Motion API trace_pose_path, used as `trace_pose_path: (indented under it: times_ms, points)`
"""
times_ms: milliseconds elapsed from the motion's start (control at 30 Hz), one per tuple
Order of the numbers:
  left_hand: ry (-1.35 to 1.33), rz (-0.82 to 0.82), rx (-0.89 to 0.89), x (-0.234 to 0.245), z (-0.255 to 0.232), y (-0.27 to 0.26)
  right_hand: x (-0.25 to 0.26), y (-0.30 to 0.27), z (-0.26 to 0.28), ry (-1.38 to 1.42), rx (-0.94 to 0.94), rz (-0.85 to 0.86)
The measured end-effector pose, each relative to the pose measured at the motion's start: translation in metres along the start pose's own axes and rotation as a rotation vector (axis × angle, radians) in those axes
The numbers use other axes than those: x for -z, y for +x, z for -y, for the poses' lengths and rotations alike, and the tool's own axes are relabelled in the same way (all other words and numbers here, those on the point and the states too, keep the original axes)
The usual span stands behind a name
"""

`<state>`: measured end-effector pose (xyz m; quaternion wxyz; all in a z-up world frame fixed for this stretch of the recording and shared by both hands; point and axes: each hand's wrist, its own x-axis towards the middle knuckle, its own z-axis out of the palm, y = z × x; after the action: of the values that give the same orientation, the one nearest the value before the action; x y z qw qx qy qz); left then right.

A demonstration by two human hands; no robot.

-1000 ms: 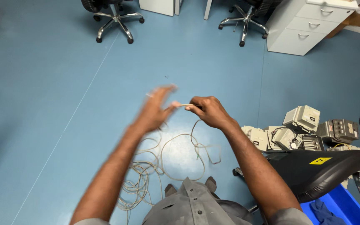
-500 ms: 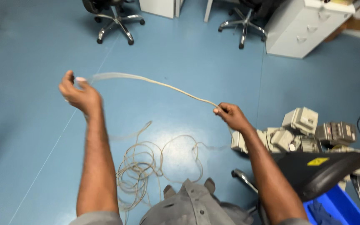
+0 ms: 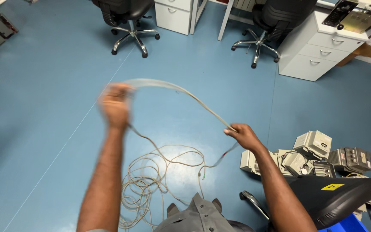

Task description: The person coils a bundle of wires by hand, gathering the long lengths into neat loops while walking across the room.

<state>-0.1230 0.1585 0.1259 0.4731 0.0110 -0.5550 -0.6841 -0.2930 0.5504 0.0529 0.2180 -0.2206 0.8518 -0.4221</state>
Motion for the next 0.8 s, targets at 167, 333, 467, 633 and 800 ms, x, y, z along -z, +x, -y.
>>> trace_pose_path:
  times_ms: [167, 333, 467, 633, 800]
  points:
    - [1.108, -0.307, -0.412, 0.027, -0.028, 0.007, 0.005, -0.013, 0.016, 0.202, 0.031, -0.018]
    - [0.599, 0.668, -0.229, -0.114, 0.000, -0.094, -0.021, -0.031, 0.109, 0.059, 0.229, 0.084]
    - [0.436, 0.657, 0.195, -0.126, 0.003, -0.103, -0.013, -0.044, 0.130, -0.091, 0.187, 0.081]
    - [0.344, 0.381, -0.080, -0.054, 0.015, -0.045, -0.010, -0.024, 0.078, -0.083, 0.096, 0.072]
    - [0.337, -0.623, -0.052, 0.053, -0.020, 0.043, 0.006, -0.015, 0.005, 0.029, 0.048, 0.062]
